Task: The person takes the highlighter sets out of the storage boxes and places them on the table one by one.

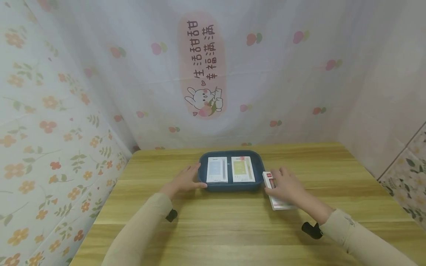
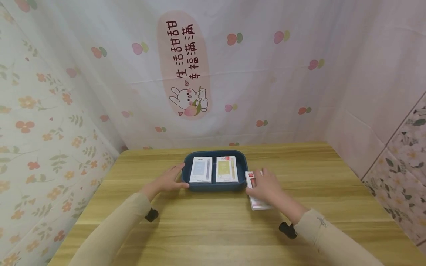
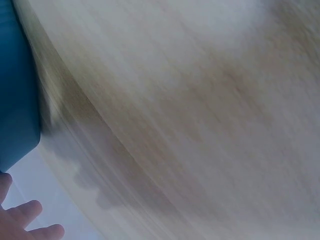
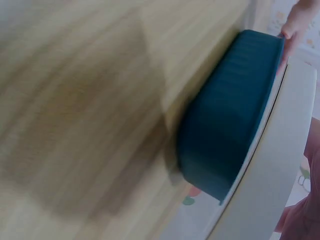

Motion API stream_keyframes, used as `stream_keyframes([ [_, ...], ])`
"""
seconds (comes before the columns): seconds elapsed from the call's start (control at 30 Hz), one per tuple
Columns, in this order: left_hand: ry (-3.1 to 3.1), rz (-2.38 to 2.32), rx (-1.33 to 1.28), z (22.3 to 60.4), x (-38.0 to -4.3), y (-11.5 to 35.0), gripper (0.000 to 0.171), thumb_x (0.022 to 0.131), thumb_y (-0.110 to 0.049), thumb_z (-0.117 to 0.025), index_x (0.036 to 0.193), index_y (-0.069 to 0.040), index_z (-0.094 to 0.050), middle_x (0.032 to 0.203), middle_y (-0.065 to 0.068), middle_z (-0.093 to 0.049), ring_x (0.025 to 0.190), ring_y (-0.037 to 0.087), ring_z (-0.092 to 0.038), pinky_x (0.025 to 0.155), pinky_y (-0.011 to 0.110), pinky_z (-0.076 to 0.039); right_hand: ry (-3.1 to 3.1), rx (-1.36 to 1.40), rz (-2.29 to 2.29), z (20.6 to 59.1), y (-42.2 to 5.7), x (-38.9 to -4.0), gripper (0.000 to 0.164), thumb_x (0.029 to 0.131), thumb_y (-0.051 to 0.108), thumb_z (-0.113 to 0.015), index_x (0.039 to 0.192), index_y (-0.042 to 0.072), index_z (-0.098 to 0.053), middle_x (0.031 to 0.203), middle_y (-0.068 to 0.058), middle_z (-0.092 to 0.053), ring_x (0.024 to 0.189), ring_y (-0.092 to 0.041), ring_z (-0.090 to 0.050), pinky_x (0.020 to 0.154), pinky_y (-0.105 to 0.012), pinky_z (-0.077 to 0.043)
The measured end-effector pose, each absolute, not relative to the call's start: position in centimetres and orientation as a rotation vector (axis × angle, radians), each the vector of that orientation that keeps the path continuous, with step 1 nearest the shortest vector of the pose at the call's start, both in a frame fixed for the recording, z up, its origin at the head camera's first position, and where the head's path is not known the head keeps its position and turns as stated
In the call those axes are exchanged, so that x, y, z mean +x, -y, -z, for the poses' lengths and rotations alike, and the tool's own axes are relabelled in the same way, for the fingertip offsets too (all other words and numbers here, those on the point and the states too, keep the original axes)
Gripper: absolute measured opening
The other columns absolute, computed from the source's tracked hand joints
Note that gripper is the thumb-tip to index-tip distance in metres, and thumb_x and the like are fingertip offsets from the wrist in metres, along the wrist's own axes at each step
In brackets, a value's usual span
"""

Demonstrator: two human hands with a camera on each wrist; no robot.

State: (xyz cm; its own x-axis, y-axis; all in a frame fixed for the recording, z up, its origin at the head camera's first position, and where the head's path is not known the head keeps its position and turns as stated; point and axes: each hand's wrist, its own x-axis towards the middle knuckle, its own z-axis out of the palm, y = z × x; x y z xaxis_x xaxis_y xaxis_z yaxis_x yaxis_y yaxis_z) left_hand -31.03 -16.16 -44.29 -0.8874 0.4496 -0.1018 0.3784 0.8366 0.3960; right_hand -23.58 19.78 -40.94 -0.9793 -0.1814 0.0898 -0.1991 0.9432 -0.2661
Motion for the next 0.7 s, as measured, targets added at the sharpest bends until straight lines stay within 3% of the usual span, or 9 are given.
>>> stream_keyframes([
  [0.43, -2.818, -0.579, 0.629, 44.4, -31.0, 16.2, 0.1, 0.076, -0.064, -0.058, 0.148, -0.011, -0.014, 0.153, 0.006, -0.016, 0.137, 0.037, -0.015, 0.11, 0.051, -0.017, 3.031, 0.277, -0.385, 42.4, -20.1, -22.0, 0.069, 0.073, 0.042, -0.066, 0.125, 0.003, -0.046, 0.119, -0.03, -0.042, 0.076, -0.038, -0.051, 0.058, -0.044, -0.044],
  [0.7, -2.82, -0.579, 0.62, 44.5, -31.0, 16.2, 0.1, 0.075, -0.065, -0.058, 0.148, -0.012, -0.014, 0.153, 0.006, -0.016, 0.138, 0.037, -0.015, 0.11, 0.051, -0.017, 3.099, 0.236, -0.419, 42.8, -19.8, -21.4, 0.07, 0.071, 0.043, -0.066, 0.126, 0.004, -0.047, 0.119, -0.029, -0.041, 0.082, -0.039, -0.05, 0.052, -0.04, -0.043],
])
